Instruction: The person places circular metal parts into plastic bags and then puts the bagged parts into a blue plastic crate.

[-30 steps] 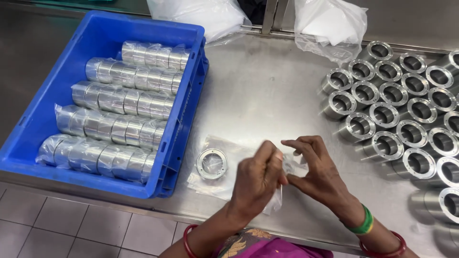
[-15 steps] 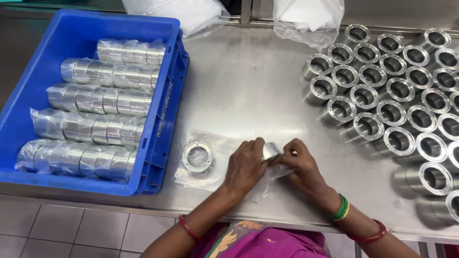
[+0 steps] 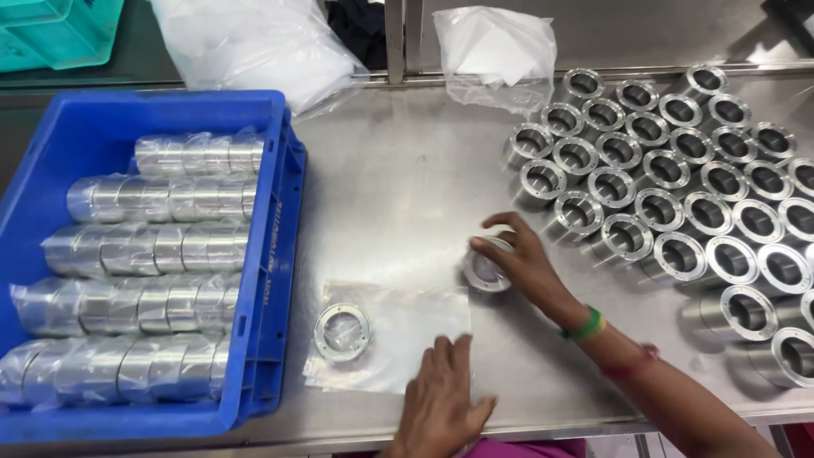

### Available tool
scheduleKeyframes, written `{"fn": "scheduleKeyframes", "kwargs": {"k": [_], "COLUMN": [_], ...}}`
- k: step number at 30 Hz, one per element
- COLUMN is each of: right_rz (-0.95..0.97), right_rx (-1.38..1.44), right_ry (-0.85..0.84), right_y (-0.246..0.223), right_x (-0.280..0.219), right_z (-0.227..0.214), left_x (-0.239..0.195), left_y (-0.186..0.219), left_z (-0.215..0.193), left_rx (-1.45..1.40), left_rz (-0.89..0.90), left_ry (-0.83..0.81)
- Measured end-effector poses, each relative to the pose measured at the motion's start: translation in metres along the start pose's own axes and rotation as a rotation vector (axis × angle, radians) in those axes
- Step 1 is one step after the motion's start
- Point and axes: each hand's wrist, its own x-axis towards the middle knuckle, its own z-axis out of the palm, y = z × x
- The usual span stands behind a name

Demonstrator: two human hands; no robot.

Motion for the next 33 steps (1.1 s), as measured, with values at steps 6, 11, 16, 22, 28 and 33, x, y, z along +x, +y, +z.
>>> {"fn": "scheduleKeyframes", "kwargs": {"k": [6, 11, 16, 22, 28, 33], "right_rz": [0.025, -0.425, -0.336, -0.472, -0.594, -0.821], "right_rx": [0.052, -0.710, -1.108, -1.223, -1.078, -0.775], "right_ry": [-0.335, 0.085, 0.291, 0.291, 0.077, -0.231], "right_y": [-0.004, 0.032, 0.034, 0.058, 0.032, 0.028], "right_x": [0.083, 0.175, 0.199, 0.177, 0.060, 0.014], "right_z": [0.035, -0.016, -0.068, -0.043, -0.012, -0.031], "left_x": [0.008, -0.009, -0.006, -0.017, -0.017, -0.008], "left_y": [-0.024, -0.051, -0.018, -0.034, -0.039, -0.042], "left_z": [0.028, 0.018, -0.031, -0.012, -0.017, -0.006], "left_rx": [0.123, -0.017, -0.238, -0.345, -0.442, -0.216], "left_rz": [-0.181, -0.144, -0.330, -0.384, -0.532, -0.451], "left_ry": [-0.135, 0.001, 0.028, 0.111, 0.088, 0.135]}}
